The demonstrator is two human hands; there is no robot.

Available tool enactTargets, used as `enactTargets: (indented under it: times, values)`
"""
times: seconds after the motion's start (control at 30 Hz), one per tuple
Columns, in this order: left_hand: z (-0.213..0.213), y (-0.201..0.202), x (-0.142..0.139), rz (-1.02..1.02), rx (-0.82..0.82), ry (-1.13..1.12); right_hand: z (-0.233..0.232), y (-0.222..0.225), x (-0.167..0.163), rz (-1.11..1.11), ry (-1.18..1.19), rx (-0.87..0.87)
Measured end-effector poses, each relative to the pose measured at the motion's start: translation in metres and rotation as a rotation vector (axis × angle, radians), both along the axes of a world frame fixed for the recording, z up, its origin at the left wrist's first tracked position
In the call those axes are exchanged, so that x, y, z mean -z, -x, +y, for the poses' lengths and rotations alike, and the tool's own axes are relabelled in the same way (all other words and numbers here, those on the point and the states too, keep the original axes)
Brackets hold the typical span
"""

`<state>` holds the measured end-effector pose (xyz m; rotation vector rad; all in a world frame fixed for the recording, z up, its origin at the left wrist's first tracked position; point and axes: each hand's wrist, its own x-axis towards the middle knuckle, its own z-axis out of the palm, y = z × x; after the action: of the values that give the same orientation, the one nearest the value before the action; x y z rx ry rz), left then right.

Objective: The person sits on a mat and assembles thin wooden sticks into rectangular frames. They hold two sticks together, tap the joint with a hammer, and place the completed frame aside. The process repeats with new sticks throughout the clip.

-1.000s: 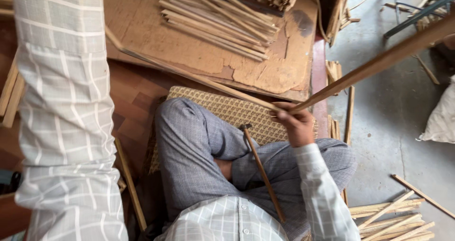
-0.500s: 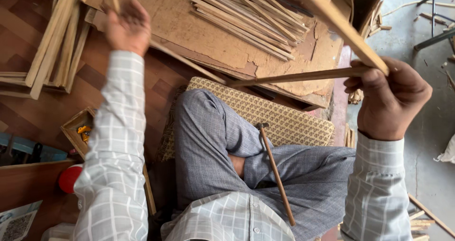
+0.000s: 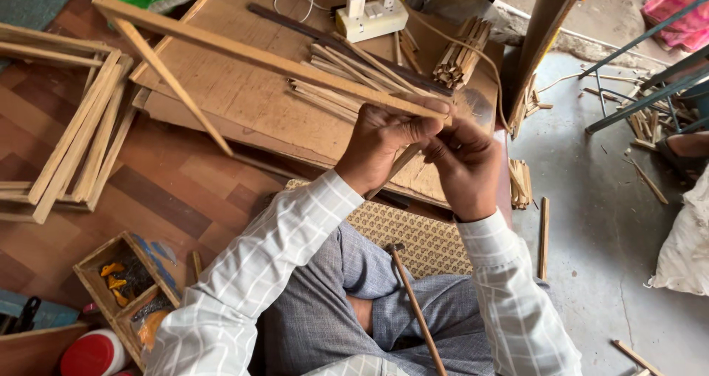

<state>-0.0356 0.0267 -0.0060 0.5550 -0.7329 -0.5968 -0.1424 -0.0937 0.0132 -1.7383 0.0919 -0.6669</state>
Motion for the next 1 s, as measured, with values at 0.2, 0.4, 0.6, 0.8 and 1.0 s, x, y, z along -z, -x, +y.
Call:
enactTargets:
  times: [0.2, 0.4, 0.6, 0.8, 1.0]
  values:
    - [0.003, -0.009, -0.003, -0.1, -0.066, -0.134, -0.005, 0.005, 0.019, 0.062, 0.069, 0.041]
    - [0.005, -0.015, -0.003, -0.168, -0.069, -0.15, -0.003, 0.003, 0.025, 0.016, 0.013, 0.014]
    - [0.006, -0.022, -0.004, -0.272, -0.069, -0.216, -0.004, 0.004, 0.023, 0.026, 0.019, 0.016]
    - [0.007, -0.024, -0.004, -0.271, -0.084, -0.223, -0.006, 0.004, 0.027, 0.017, 0.035, 0.017]
    - [0.009, -0.022, -0.008, -0.274, -0.098, -0.235, -0.003, 0.004, 0.021, 0.012, 0.048, -0.001]
